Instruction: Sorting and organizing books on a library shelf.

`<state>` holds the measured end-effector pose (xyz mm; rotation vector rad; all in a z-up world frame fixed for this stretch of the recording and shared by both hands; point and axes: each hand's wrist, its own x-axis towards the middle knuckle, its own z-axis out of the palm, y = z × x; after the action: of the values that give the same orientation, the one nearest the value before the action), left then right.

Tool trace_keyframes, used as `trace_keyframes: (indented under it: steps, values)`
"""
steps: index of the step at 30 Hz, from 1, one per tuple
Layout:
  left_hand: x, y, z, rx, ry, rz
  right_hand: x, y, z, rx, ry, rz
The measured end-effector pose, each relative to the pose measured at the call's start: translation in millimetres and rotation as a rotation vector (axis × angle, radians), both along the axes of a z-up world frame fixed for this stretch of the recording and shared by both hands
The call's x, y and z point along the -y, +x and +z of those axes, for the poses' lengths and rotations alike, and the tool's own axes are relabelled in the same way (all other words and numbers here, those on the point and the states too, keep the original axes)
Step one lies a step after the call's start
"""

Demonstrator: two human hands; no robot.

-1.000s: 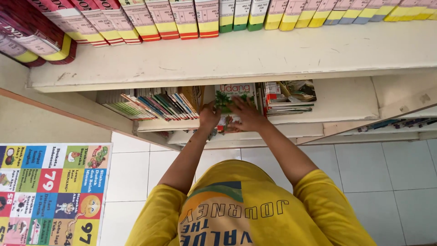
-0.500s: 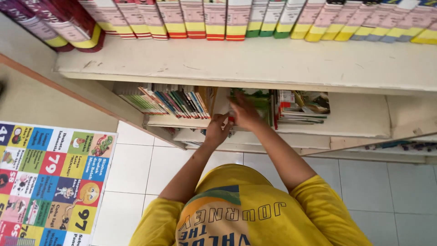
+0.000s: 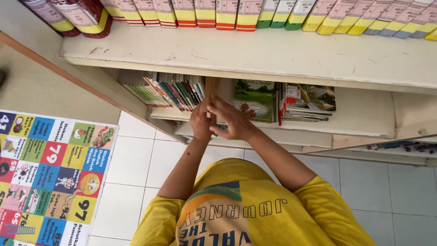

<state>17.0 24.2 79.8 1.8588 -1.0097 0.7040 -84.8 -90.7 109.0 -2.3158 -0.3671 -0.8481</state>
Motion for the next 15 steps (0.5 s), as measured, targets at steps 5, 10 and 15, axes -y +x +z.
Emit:
trace_keyframes:
  steps: [5, 10, 15]
  values:
    - [-3.7, -15.8, 66.2, -0.312, -0.136, 0.029, 0.8, -37.3, -41.4, -0.007, -0.247, -0.164]
    - [21.9, -24.5, 72.0, -0.522, -0.17, -0.108, -0.9, -72.4, -63.0, 0.128, -0.423, -0.414]
    - [65.1, -18.3, -9.7, -0.753, 0.295, -0.218, 0.8, -96.7, -72.0, -0.058, -0.338, -0.523]
